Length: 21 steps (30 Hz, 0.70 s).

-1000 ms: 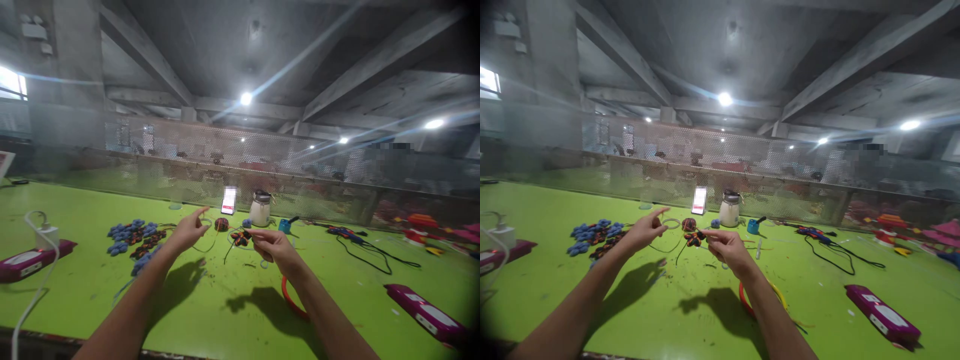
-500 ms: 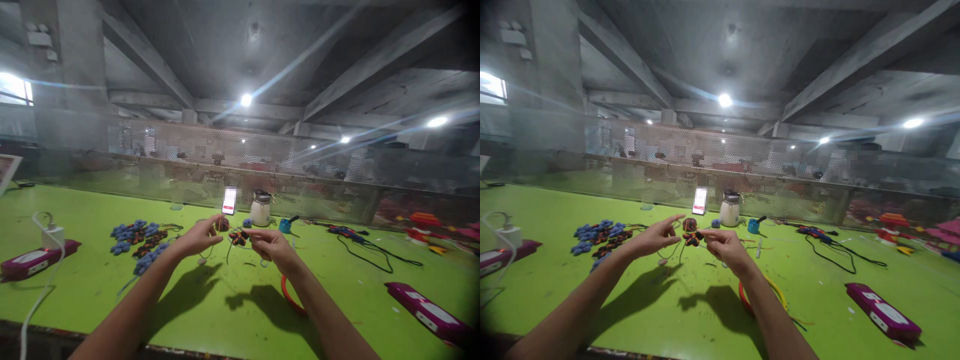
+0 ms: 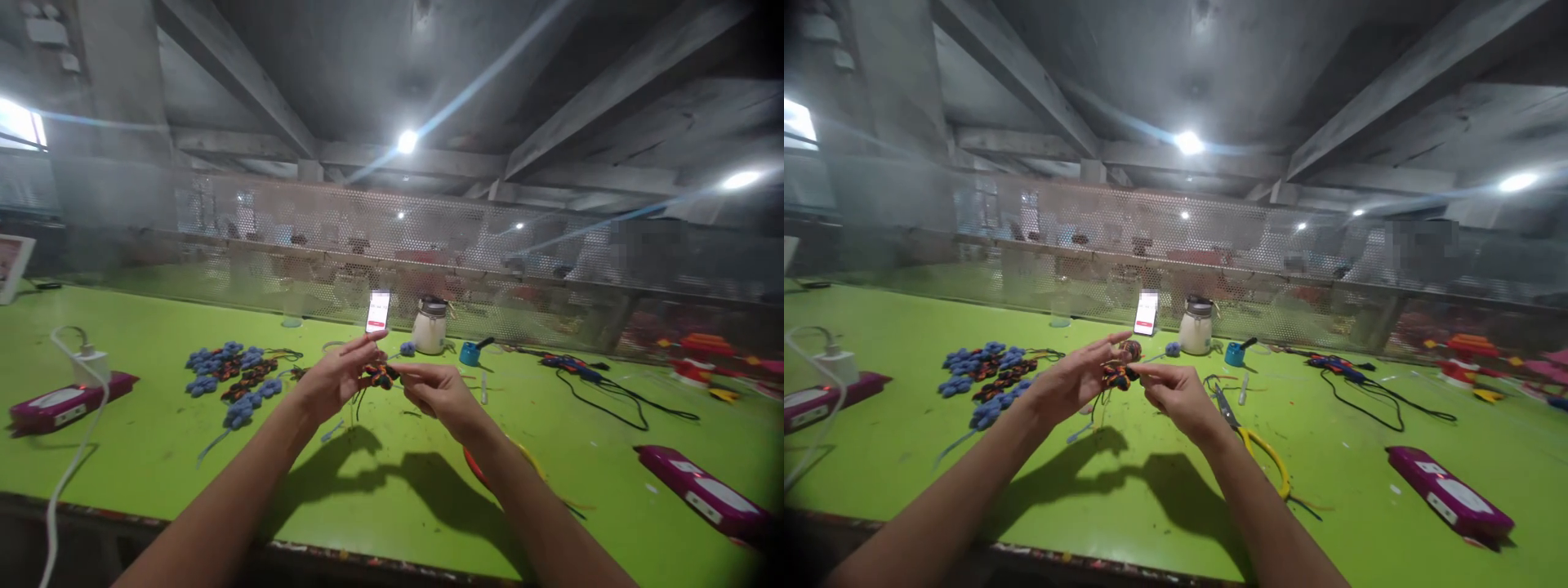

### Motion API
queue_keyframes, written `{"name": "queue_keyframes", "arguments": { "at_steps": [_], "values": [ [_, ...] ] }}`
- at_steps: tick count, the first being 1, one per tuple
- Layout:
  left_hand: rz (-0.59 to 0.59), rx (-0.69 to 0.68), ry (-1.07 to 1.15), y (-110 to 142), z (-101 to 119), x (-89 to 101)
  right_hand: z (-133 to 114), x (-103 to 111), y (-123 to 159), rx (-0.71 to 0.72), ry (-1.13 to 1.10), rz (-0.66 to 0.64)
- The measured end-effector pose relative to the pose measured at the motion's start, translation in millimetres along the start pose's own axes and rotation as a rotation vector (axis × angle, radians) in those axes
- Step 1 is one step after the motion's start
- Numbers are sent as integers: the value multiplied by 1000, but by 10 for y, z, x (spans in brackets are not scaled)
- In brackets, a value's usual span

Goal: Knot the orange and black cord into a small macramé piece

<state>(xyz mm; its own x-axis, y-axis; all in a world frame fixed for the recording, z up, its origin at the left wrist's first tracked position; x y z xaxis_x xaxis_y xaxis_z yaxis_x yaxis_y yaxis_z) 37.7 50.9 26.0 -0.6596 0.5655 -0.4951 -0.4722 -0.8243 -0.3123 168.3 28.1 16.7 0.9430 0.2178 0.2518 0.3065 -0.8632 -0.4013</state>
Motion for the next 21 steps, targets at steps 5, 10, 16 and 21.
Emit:
{"name": "queue_keyframes", "arguments": {
  "at_steps": [5,10,16,21],
  "values": [
    [21,54,-137,46,-124,34,32,-55,-14,12,43,3],
    [90,27,-237,45,-134,138,70,-81,-10,-35,94,21],
    [80,38,-262,55,-162,141,123,-75,-20,-103,34,68],
    [145,37,-201,62,-172,130,197,-71,-17,-192,-41,117]
  ]
}}
Point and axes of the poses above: each hand's wrist, its own y-axis away from the middle knuckle, its own x-axis out of the back of the hand, z = x × y, the point moved 7 cm from there along -y, towards the middle knuckle, and after that the axes turned 10 degrees about y, right-handed, at the moved point
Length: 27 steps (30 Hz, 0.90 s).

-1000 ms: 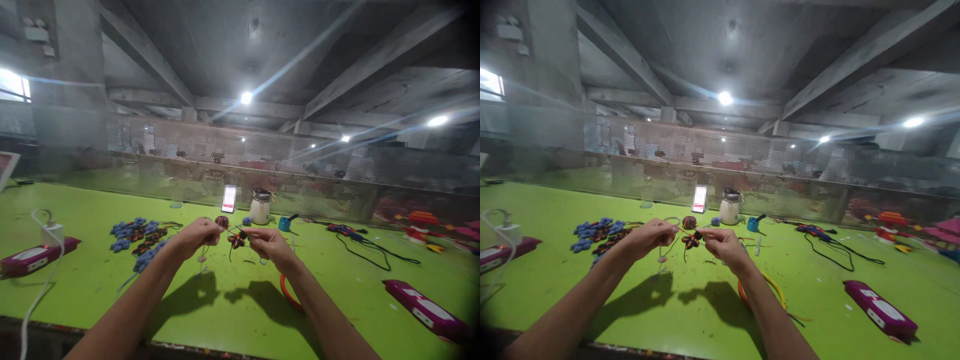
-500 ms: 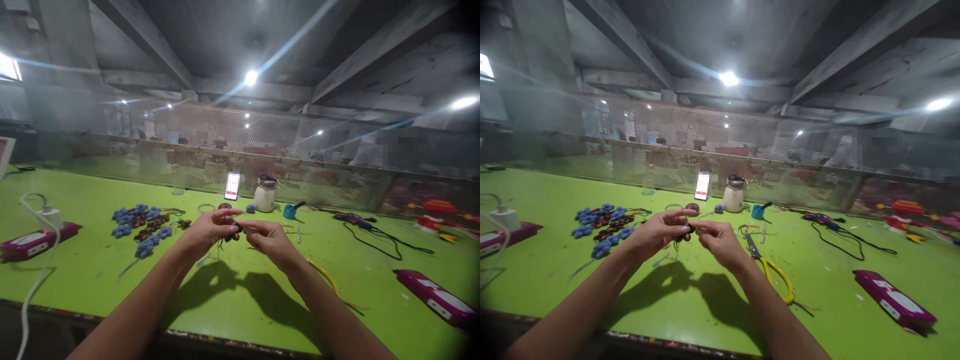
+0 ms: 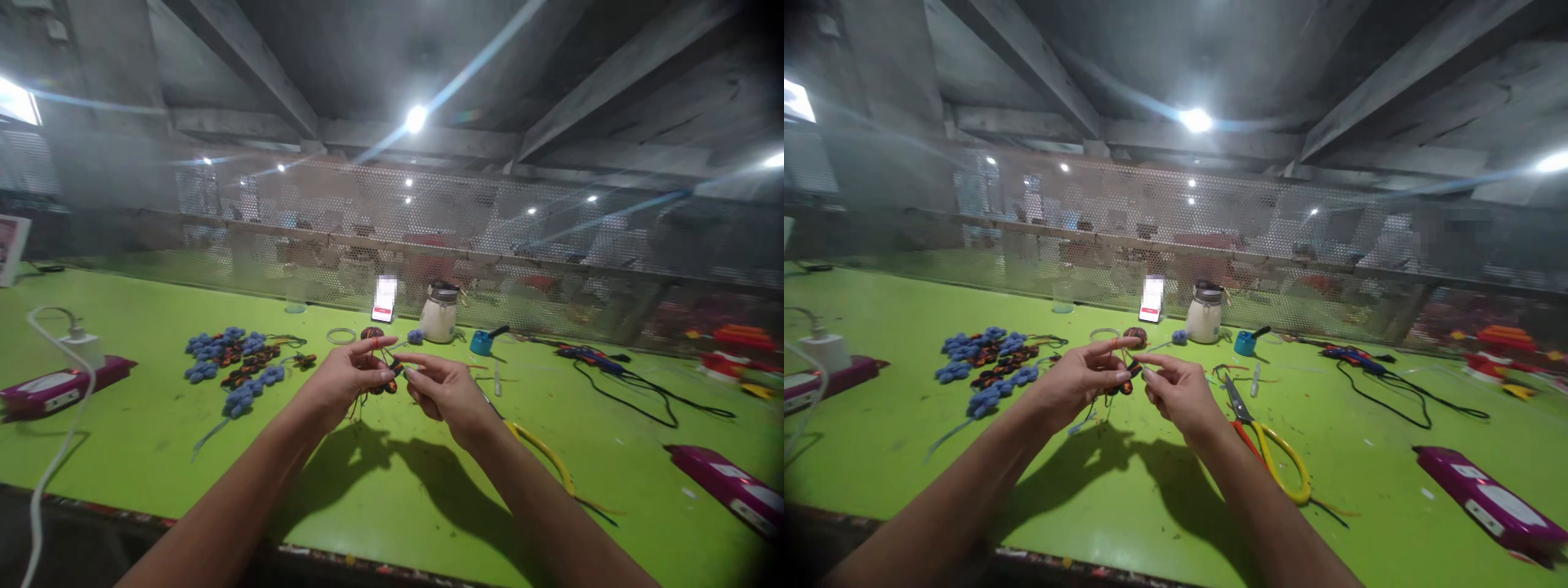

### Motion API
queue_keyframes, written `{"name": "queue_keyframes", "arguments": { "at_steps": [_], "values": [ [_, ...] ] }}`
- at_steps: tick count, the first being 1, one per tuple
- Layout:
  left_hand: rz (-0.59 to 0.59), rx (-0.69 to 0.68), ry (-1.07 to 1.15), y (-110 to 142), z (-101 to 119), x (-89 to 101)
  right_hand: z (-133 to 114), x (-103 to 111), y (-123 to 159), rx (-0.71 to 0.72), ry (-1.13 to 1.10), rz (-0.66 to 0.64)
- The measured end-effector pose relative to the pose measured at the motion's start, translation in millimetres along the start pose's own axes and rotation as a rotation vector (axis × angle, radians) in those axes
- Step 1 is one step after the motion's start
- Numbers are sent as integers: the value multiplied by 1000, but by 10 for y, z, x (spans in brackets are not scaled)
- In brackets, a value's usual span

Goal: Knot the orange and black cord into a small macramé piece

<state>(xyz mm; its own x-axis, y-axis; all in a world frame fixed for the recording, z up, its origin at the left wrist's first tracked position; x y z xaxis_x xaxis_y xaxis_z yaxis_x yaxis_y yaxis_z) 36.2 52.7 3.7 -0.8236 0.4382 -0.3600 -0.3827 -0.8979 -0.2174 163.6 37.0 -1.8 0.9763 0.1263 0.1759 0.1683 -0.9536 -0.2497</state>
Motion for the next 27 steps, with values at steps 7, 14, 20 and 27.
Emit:
{"name": "queue_keyframes", "arguments": {
  "at_steps": [7,14,20,27],
  "values": [
    [92,-57,69,-13,-24,60,-24,-9,17,-5,57,14],
    [134,22,-16,-36,-62,136,-79,-18,26,110,324,-49],
    [34,125,131,-55,-179,93,-43,43,-2,147,341,-11],
    [80,-79,1,-53,-79,64,27,90,-43,70,262,71]
  ]
}}
Point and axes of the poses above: each hand's wrist, its own y-axis away from the middle knuckle, its own x-axis out of the back of the hand, z = x × y, the point moved 7 cm from there along -y, towards the middle knuckle, and after that the axes turned 10 degrees about y, right-handed, at the moved point
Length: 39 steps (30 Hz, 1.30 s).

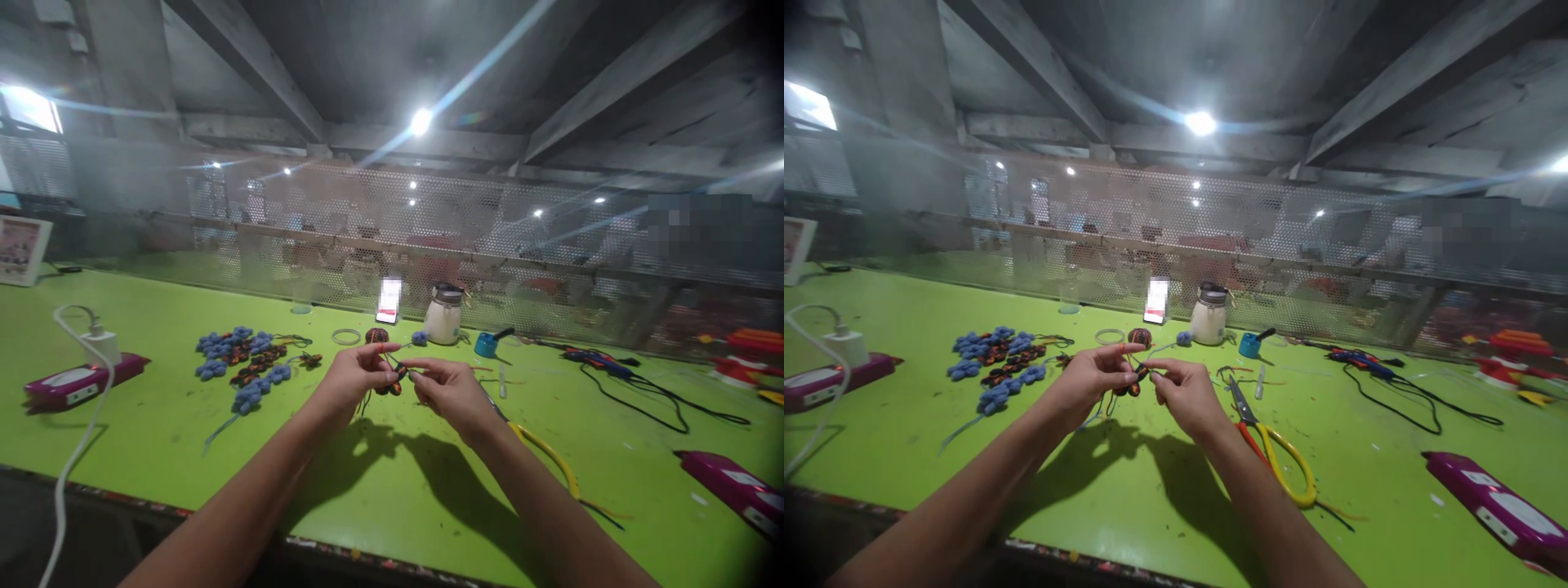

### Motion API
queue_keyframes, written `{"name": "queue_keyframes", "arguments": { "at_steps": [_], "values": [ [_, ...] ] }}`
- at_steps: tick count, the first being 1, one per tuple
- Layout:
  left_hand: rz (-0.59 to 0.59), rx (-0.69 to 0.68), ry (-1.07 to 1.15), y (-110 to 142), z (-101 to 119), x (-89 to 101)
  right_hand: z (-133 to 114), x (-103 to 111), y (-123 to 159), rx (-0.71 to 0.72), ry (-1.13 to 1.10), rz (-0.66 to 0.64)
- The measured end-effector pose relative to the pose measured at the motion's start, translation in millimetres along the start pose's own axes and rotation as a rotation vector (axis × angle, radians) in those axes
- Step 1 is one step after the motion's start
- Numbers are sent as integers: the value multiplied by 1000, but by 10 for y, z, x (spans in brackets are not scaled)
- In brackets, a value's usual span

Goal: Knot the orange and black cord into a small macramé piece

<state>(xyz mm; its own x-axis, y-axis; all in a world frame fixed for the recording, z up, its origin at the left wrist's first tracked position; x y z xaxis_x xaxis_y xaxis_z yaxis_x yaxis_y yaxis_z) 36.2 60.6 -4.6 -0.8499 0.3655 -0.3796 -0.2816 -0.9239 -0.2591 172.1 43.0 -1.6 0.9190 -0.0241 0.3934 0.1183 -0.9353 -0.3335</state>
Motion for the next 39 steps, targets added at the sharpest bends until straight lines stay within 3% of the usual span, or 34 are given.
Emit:
{"name": "queue_keyframes", "arguments": {
  "at_steps": [5,8,13,17,20,25,33,39],
  "values": [
    [-93,37,-64,43,35,-78,-29,0,3,38,29,-73],
    [-129,48,-122,47,9,-106,21,-19,-9,-10,13,-107],
    [-6,-156,-202,31,73,-84,110,-111,22,-193,-244,-46],
    [77,-174,28,57,106,-62,42,-219,88,-202,-516,-3],
    [87,-107,216,73,87,-62,-17,-218,107,-139,-553,21],
    [45,-42,331,73,96,-57,-65,-86,65,8,-335,42],
    [-26,-63,224,93,206,-36,-286,165,81,318,169,100],
    [-51,-95,173,109,238,-68,-393,267,128,438,357,121]
  ]
}}
Point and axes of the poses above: each hand's wrist, its own y-axis away from the middle knuckle, its own x-axis out of the back of the hand, z = x × y, the point moved 7 cm from there along -y, towards the middle knuckle, and after that the axes turned 10 degrees about y, right-handed, at the moved point
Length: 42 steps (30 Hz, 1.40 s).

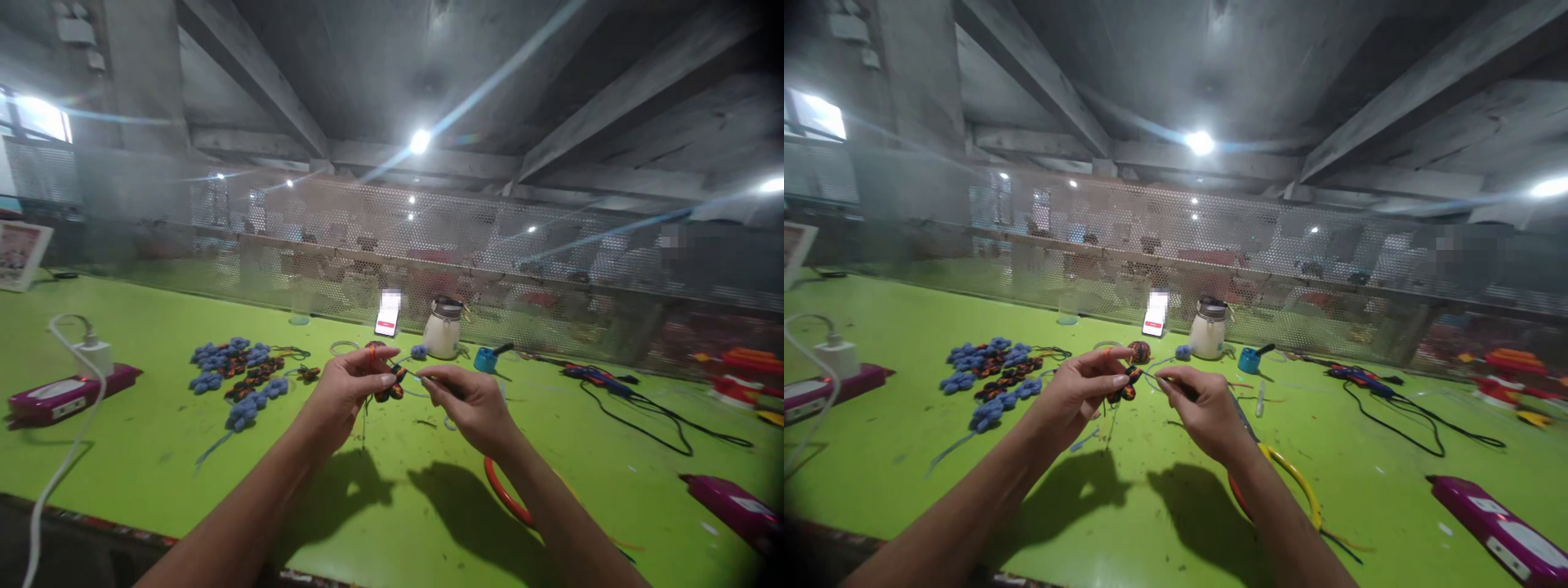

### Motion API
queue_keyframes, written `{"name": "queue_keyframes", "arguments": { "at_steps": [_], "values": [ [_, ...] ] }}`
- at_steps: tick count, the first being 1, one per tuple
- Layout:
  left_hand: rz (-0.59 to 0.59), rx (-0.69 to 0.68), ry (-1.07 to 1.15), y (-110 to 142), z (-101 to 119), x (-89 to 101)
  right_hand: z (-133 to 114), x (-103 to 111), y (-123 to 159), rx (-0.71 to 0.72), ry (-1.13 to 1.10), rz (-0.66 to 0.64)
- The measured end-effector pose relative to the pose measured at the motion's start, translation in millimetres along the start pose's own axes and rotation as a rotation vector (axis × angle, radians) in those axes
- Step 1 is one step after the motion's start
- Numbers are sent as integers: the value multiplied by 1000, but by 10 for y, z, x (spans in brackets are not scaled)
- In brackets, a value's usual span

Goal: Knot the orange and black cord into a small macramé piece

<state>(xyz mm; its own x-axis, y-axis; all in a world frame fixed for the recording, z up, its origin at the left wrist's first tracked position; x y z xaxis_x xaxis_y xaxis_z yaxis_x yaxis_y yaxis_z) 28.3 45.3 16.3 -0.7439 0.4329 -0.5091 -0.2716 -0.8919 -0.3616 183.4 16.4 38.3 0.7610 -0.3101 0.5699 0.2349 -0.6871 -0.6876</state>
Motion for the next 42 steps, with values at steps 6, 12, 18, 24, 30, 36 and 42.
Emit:
{"name": "queue_keyframes", "arguments": {
  "at_steps": [6,12,18,24,30,36,42],
  "values": [
    [35,9,28,2,-8,23,-15,24,-20,24,24,-14],
    [46,18,59,5,-30,42,-39,56,-12,44,34,-17],
    [47,7,76,-1,-62,54,-82,89,-19,85,65,22],
    [-6,17,62,-13,-59,2,-119,104,-20,125,86,54],
    [32,-8,108,-21,-75,51,-138,125,-4,126,99,51],
    [41,12,137,-17,-112,83,-44,80,-14,30,-8,6],
    [37,38,163,-7,-112,57,47,-17,1,-116,-200,-59]
  ]
}}
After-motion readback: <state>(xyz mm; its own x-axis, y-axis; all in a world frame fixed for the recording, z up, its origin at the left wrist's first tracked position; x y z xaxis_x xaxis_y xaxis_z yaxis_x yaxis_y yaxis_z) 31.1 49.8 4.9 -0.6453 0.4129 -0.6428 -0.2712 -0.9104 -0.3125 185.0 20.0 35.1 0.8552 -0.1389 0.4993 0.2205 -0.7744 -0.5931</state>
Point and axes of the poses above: each hand's wrist, its own y-axis away from the middle knuckle, its own x-axis out of the back of the hand, z = x × y, the point moved 7 cm from there along -y, towards the middle knuckle, and after that the axes turned 10 degrees about y, right-handed, at the moved point
